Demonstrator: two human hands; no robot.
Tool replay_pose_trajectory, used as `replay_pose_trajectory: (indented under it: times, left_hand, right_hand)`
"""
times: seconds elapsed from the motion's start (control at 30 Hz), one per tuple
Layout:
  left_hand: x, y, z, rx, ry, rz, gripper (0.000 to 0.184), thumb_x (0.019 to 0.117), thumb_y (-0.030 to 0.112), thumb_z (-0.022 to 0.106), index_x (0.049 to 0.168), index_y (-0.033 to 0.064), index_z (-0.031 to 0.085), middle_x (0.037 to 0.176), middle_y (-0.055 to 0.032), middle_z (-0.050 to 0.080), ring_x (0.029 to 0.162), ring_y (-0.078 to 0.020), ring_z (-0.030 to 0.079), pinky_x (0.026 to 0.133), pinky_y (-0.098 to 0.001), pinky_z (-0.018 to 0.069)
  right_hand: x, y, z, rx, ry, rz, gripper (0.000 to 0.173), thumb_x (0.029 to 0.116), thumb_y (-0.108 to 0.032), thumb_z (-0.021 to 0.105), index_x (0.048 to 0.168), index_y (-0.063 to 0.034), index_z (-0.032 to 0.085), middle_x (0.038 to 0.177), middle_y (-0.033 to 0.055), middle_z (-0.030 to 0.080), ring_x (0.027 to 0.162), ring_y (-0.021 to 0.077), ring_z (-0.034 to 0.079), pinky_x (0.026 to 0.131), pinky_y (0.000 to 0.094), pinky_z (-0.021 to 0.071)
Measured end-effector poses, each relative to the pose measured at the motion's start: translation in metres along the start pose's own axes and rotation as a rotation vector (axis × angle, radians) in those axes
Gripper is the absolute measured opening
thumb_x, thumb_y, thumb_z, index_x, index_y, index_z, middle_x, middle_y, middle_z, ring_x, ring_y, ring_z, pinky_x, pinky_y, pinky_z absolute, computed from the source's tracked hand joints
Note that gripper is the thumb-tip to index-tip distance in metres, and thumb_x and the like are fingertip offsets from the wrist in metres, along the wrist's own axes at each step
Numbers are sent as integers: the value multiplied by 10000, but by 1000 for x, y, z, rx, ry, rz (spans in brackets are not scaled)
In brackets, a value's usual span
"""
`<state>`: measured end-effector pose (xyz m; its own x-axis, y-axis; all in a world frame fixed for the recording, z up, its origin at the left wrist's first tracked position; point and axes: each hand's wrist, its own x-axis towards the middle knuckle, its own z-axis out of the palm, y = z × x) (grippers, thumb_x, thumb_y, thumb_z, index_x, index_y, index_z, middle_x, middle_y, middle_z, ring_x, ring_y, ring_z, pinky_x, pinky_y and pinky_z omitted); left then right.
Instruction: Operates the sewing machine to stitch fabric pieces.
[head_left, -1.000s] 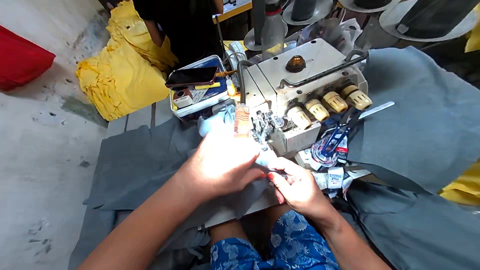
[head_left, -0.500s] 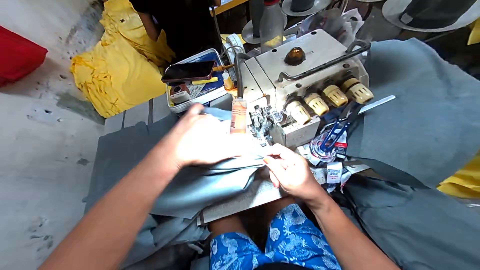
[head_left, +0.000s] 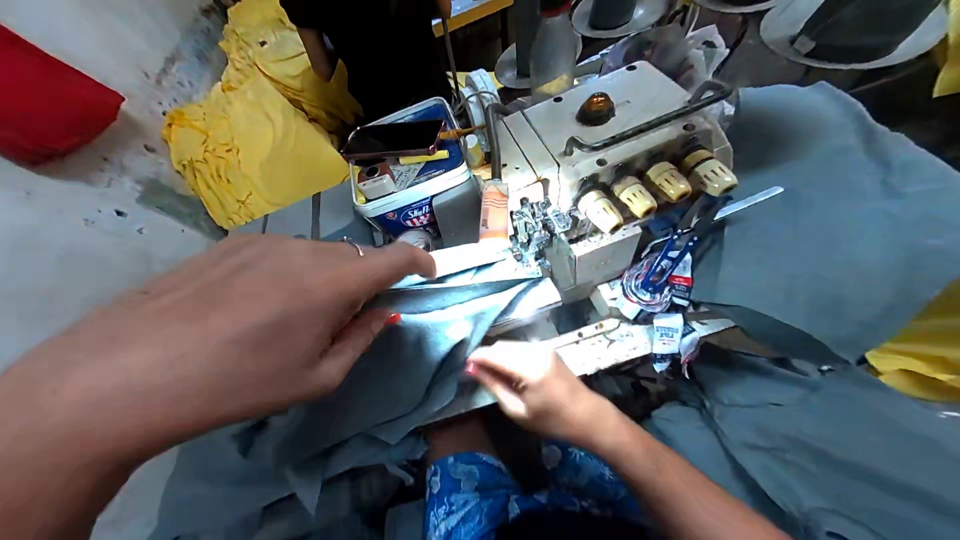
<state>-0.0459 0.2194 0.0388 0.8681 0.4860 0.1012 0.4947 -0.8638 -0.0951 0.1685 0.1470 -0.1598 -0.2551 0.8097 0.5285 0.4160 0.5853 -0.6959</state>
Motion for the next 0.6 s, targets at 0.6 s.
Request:
replay_pose_trajectory:
  times: [0.6]
  left_hand:
    - [15, 33, -1, -171, 91, 127, 213, 997, 321, 523, 875, 215, 662, 627, 157, 512, 541, 62, 474, 466, -152, 373]
  right_hand:
    - [37, 21, -25, 217, 420, -81, 119, 900, -18, 680, 983, 18, 757, 882, 31, 642, 804, -19, 590, 732, 102, 500]
